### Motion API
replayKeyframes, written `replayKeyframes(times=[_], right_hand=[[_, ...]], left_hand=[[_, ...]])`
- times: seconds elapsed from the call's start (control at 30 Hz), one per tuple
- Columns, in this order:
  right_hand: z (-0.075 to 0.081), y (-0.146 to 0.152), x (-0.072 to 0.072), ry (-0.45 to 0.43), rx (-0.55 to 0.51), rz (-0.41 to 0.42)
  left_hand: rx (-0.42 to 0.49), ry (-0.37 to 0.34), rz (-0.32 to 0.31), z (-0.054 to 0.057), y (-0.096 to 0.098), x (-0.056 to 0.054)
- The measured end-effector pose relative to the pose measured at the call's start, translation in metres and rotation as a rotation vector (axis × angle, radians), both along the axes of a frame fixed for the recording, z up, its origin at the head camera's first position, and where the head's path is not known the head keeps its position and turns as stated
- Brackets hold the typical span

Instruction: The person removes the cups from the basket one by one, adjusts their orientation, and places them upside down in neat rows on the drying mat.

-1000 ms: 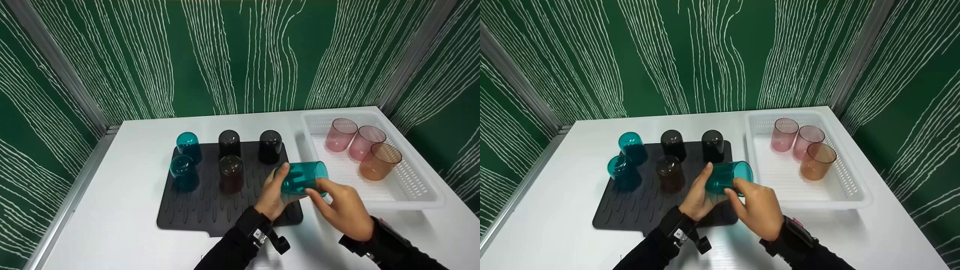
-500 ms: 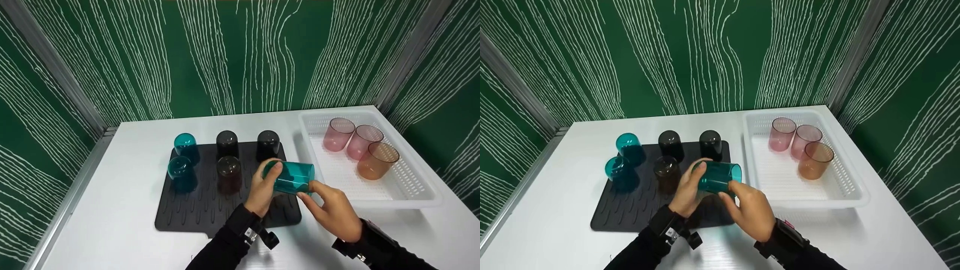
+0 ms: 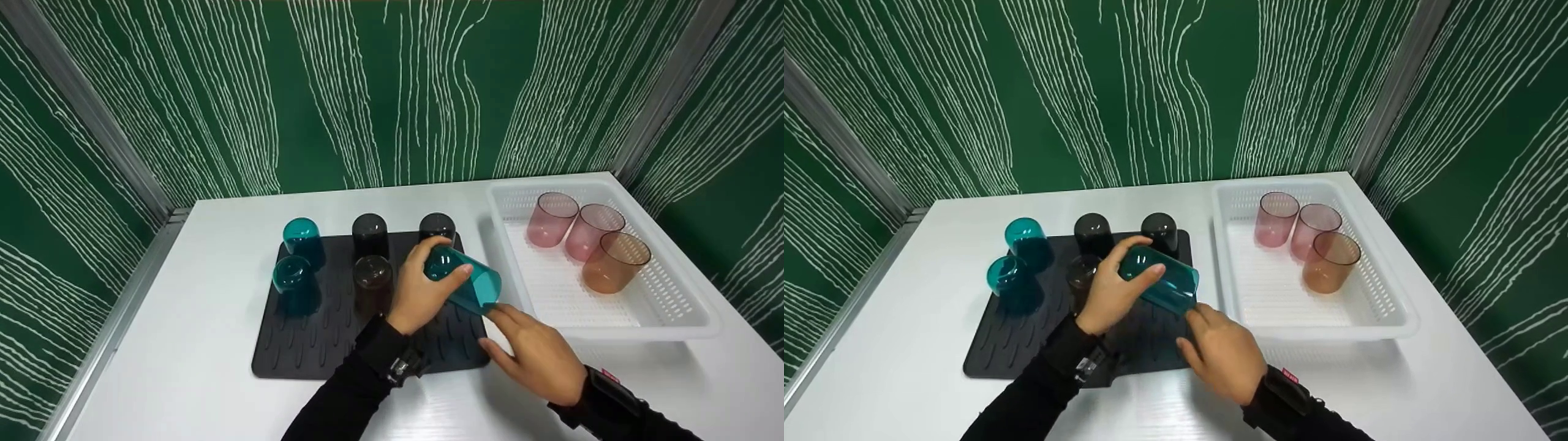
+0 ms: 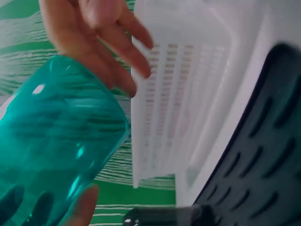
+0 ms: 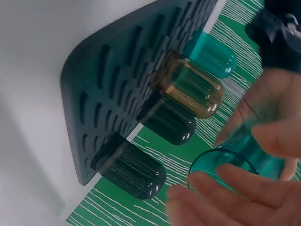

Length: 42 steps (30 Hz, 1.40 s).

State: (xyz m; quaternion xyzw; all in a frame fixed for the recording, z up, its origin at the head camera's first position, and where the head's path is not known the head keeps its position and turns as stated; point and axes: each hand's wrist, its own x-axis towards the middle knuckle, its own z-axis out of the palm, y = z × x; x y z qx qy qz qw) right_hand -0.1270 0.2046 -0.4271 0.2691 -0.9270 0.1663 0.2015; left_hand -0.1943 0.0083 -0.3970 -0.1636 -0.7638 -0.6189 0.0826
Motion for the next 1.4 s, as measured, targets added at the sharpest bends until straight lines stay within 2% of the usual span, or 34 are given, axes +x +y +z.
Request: replayKeyframes(times=[0.1,0.2,0.33,0.47,0.67,0.77,0.87,0.97,1.1,1.4], right_hand=[[-0.006,-0.001,0.001,-0.027,0.073,0.011],[-0.011,-0.003,0.003,-0.094,0.138,0.024],[-0.016,-0.005,0.004,-0.235,0.189,0.041],[-0.023,-0.006,0.002,-0.330,0.226,0.058],[-0.035,-0.003,0.001,-0.439,0.282,0.096],[-0.039,-0.002,0.000,-0.513,0.298,0.122],[-0.043,-0.001,0.000,-0.547,0.296,0.145],[-0.045,-0.001,0.000,-0.541,0.297,0.168],[-0.044,-0.002,0.000,-0.511,0.316,0.193],[-0.042,-0.004,0.001,-0.486,0.340,0.185]], left_hand=[[-0.134,0.051,0.043,0.005,-0.001,0.000],[-0.269,0.115,0.085,0.006,0.001,-0.001],[-0.448,0.189,0.143,0.000,0.005,-0.002],[-0.566,0.183,0.152,-0.009,0.009,-0.004],[-0.661,0.147,0.124,-0.024,0.015,-0.010],[-0.714,0.159,0.139,-0.030,0.018,-0.014],[-0.755,0.166,0.170,-0.033,0.020,-0.019],[-0.773,0.154,0.180,-0.034,0.019,-0.025],[-0.770,0.122,0.160,-0.037,0.016,-0.032],[-0.762,0.066,0.146,-0.045,0.016,-0.041]])
